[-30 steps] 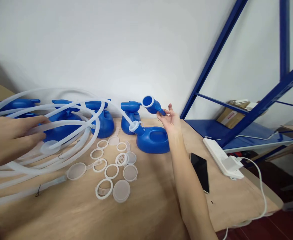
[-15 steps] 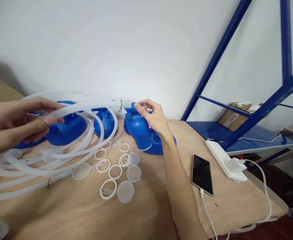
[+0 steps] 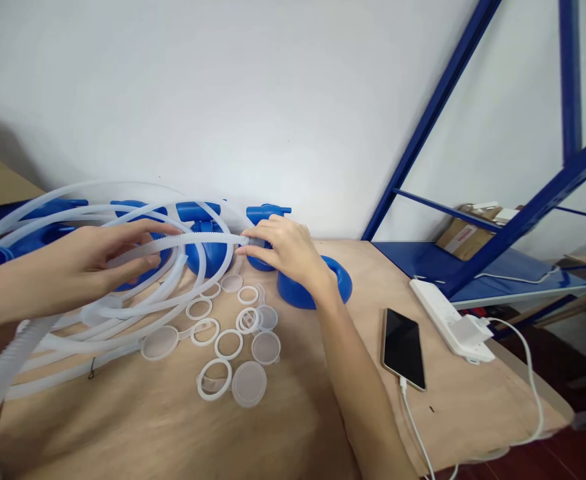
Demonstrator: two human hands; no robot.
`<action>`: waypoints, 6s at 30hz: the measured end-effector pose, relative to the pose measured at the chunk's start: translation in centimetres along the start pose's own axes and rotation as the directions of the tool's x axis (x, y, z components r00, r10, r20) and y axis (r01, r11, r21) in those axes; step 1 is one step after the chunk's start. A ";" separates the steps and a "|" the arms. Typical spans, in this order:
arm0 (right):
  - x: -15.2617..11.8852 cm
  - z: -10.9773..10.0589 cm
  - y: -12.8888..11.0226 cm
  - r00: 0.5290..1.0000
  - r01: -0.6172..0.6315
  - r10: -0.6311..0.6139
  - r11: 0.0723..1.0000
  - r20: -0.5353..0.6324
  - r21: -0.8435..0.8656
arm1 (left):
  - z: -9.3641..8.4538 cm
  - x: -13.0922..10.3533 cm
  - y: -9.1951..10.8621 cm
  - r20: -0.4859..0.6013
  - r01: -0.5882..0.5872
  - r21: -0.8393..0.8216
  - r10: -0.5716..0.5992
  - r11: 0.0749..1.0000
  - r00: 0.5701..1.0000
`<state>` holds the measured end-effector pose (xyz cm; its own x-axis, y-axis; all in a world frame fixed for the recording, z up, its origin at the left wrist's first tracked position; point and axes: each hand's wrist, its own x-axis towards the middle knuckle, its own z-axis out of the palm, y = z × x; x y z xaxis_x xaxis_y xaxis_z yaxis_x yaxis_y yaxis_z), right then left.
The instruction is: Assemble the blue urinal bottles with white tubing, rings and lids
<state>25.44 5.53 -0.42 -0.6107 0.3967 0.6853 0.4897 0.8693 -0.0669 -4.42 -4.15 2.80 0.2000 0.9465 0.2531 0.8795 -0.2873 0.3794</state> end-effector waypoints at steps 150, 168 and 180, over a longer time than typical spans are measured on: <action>-0.6 -1.6 0.1 0.863 0.126 0.154 0.857 -0.481 0.500 | 7.5 -0.6 6.4 -0.436 -0.417 -0.049 0.356 0.908 0.827; -0.7 -3.9 0.6 0.797 0.252 0.064 0.869 -0.601 0.426 | 5.3 0.5 5.4 0.298 0.269 -0.903 0.035 0.334 0.954; -1.4 -4.8 1.7 0.800 0.279 0.086 0.822 -0.594 0.496 | 6.5 0.1 5.8 0.132 0.039 -0.836 0.131 0.548 0.982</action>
<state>30.11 5.02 2.02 -0.0769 0.2176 0.9730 -0.0762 0.9718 -0.2234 3.50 -4.80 -0.72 0.3692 0.9116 0.1809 0.1285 -0.2429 0.9615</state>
